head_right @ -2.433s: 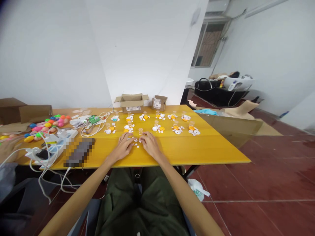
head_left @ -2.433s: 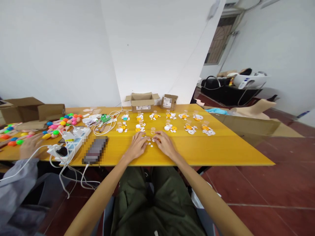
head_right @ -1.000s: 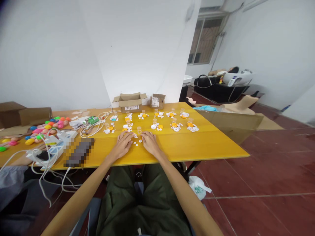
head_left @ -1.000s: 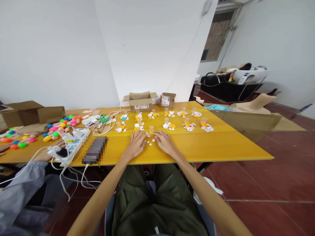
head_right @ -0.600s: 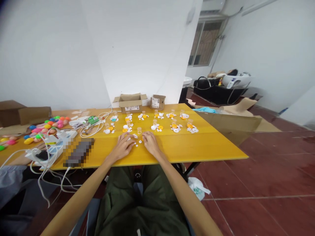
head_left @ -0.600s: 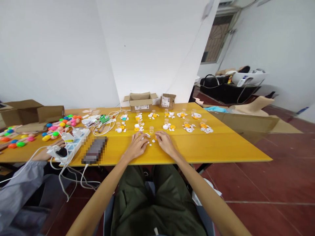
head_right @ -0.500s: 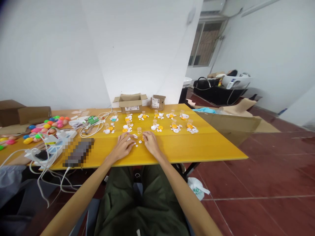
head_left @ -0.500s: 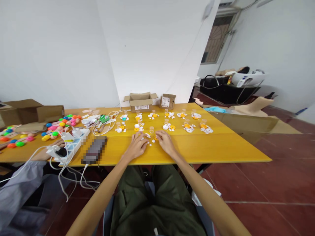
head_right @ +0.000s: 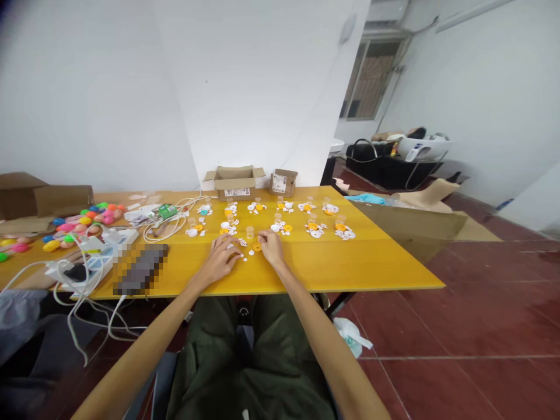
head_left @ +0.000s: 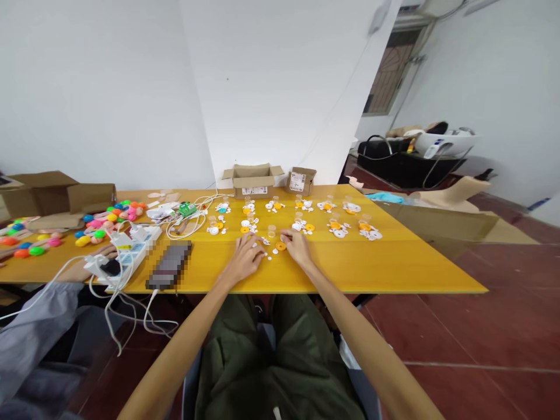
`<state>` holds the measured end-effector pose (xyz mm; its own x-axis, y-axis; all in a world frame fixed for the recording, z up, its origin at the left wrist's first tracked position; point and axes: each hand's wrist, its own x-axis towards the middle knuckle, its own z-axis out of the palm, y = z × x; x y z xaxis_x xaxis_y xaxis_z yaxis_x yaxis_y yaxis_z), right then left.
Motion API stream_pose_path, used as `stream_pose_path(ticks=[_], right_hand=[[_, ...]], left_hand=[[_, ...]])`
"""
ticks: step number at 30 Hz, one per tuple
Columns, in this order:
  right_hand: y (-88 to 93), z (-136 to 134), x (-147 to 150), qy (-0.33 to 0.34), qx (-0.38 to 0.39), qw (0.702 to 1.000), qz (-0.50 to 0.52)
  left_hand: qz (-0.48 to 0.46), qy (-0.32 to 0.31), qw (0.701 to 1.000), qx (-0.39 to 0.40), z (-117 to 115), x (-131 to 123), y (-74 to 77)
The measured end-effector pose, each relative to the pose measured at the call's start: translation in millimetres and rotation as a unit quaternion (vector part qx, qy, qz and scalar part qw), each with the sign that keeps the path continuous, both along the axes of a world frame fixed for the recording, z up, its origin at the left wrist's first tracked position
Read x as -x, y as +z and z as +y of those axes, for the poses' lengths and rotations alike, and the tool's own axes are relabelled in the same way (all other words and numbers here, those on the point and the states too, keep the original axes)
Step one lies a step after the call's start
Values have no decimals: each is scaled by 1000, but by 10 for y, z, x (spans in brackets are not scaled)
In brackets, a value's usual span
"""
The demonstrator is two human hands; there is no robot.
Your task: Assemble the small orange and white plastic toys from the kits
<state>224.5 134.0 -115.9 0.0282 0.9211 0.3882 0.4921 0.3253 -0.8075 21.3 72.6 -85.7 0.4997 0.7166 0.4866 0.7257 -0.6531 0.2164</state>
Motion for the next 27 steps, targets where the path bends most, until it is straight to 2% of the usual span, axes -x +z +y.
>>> stream_pose_path(ticks=[5,9,15,20,27], right_hand=[[8,31,12,18,-20,1000,-2],[-51,-108,-21,35,-52,998,-4],[-98,-313,-67,64,-90,991,-78],[-98,-330,-40,71,-84,988,-112],[-141,-320,-51,57,-79,989,-112]], left_hand=[[9,6,1000,-7,4,2,0],[15,10,1000,-15,1,5,8],[18,26,999,-29,0,11,-5],[22,55,997,-41,4,20,-34],[33,25,999,-16,-8,23,-30]])
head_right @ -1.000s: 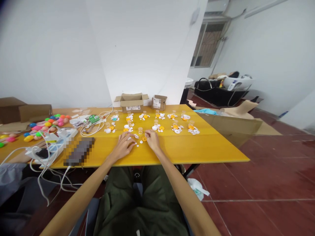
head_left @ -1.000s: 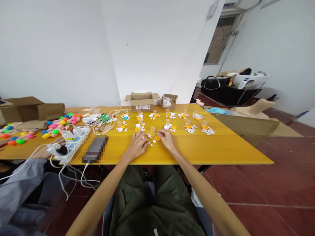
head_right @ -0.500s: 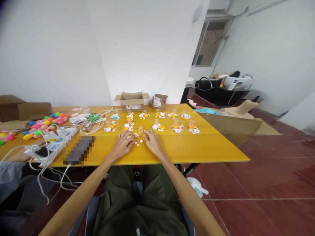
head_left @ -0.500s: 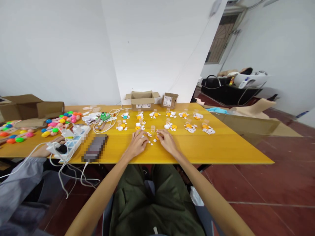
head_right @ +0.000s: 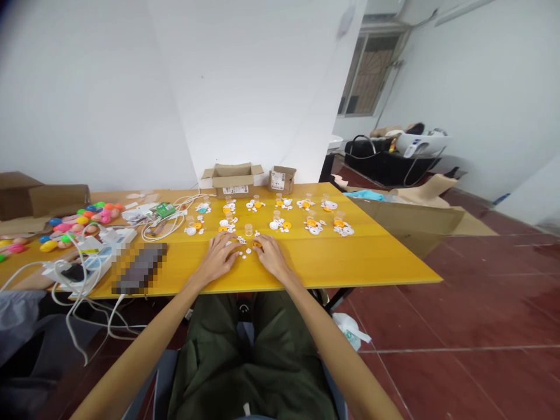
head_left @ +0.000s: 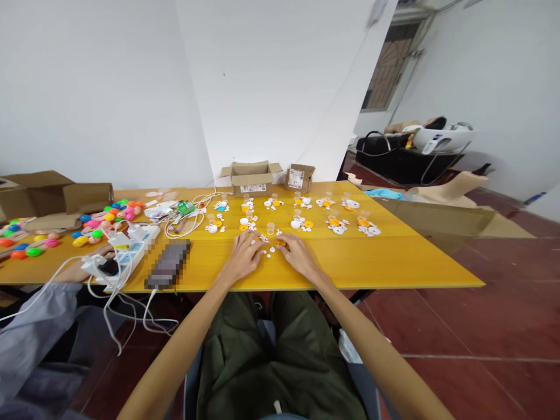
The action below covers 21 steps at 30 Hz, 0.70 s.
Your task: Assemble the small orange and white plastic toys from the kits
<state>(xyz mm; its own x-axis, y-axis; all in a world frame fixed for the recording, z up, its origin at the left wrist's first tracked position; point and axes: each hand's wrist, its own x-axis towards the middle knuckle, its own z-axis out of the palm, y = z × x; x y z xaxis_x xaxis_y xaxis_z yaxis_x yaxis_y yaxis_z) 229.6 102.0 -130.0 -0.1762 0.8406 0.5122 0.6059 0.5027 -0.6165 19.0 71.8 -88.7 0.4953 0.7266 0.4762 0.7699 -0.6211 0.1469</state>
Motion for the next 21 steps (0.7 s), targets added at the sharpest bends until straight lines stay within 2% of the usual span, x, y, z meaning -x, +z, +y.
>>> stream_pose_path(ticks=[6,10,16,21], right_hand=[[70,-41,18,-4,-27,999,41],[149,-104,42,28,-55,996,64],[199,-150,71,89,-40,995,29],[185,-148,81,88,-12,996,-19]], left_hand=[[13,-8,999,42,31,-1,-21],[16,-17,998,55,48,1,-33],[6,-19,999,46,43,6,-31],[7,-16,999,44,10,8,7]])
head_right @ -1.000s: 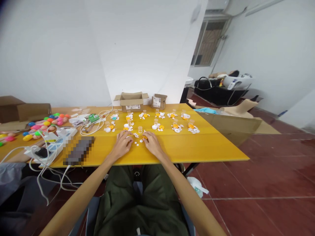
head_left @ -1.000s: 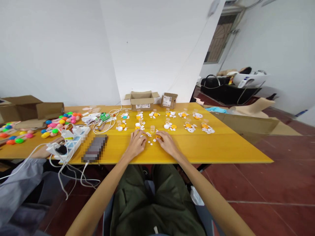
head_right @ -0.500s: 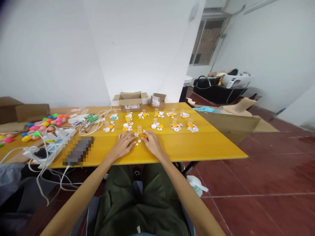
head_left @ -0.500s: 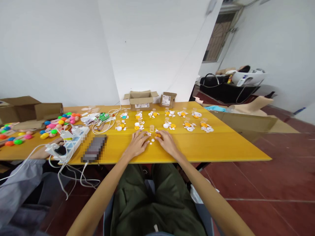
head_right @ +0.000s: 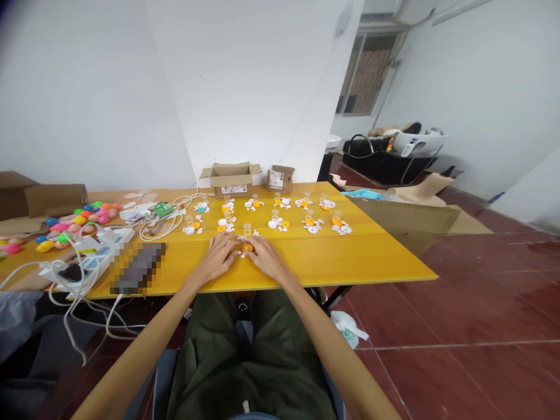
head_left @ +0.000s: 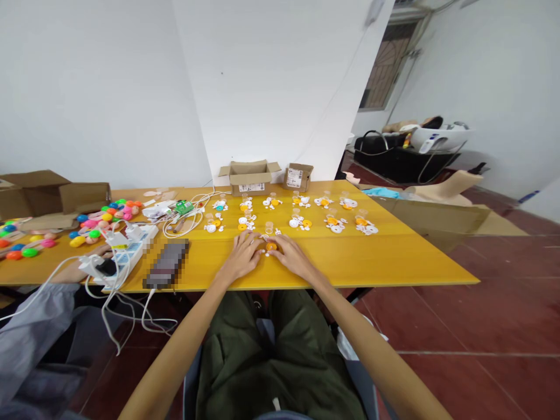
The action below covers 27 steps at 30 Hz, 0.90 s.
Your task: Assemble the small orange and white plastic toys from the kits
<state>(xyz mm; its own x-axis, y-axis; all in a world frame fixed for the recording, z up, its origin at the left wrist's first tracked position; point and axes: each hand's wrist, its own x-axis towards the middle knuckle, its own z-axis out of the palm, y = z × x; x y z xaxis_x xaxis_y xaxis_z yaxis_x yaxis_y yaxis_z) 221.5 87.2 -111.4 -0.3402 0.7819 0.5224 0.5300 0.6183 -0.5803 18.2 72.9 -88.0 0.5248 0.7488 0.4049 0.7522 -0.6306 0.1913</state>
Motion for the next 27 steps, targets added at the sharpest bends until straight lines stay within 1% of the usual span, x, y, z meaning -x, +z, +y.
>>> stream_pose_path(ticks=[4,11,17,25,27], right_hand=[[-1,-2,-3,-8,15,1000,-6],[34,-36,-3,6,30,999,-9],[78,-44,-17,16,47,999,-1],[93,-99,-14,2,46,999,9],[90,-106,-19,-17,33,999,14]], left_hand=[[1,-1,1000,1,-20,-4,23],[-5,-12,1000,-14,-32,4,35],[2,-9,1000,2,-51,-10,74],[14,-23,1000,-11,-70,-14,79],[16,-24,1000,-10,-69,-15,76]])
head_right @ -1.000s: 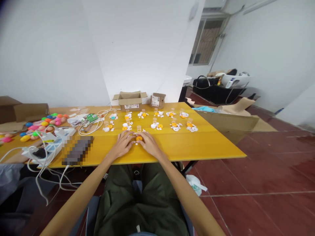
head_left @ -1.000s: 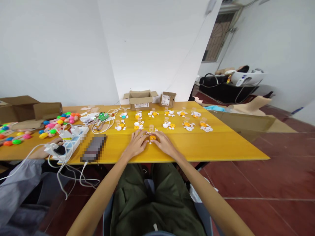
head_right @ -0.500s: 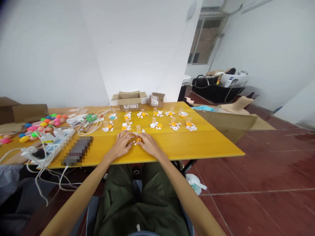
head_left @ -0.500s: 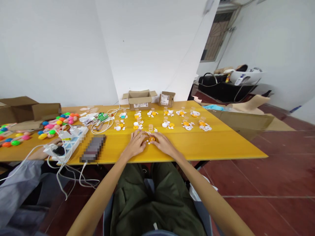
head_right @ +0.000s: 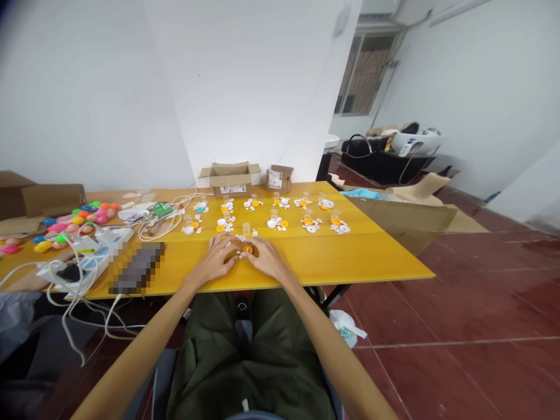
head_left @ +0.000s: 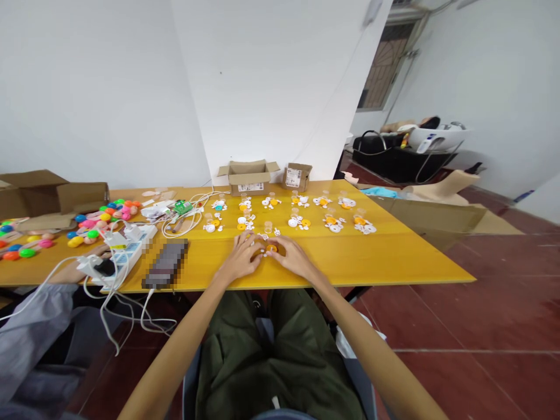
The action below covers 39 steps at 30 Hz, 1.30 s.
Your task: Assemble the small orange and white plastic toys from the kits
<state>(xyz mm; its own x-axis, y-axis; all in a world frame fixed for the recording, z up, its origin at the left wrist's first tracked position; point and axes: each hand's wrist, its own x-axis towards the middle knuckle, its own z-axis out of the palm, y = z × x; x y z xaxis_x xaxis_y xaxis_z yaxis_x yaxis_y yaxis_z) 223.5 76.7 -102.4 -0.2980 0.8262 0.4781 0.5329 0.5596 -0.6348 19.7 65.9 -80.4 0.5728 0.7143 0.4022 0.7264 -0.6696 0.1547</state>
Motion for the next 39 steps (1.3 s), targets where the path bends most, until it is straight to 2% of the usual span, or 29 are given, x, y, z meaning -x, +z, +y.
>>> stream_pose_path(ticks=[5,9,18,26,32,36,39], right_hand=[[-38,85,-47,-86,-36,996,-3],[-88,200,-58,-121,-28,991,-53],[-139,242,-30,-113,-10,988,-104],[-89,156,-29,-64,-63,989,-116],[-51,95,-18,-78,-60,982,-160],[-21,91,-18,-100,-51,982,-149],[11,62,-12,-86,-62,987,-124]], left_hand=[[-13,7,1000,-5,14,2,-20],[-27,21,999,-19,44,8,-60],[0,36,999,20,139,-37,-131],[-6,26,999,30,156,-35,-116],[-29,50,998,-3,97,-16,-69],[-33,56,998,-25,56,0,-46],[-27,52,998,-32,45,6,-35]])
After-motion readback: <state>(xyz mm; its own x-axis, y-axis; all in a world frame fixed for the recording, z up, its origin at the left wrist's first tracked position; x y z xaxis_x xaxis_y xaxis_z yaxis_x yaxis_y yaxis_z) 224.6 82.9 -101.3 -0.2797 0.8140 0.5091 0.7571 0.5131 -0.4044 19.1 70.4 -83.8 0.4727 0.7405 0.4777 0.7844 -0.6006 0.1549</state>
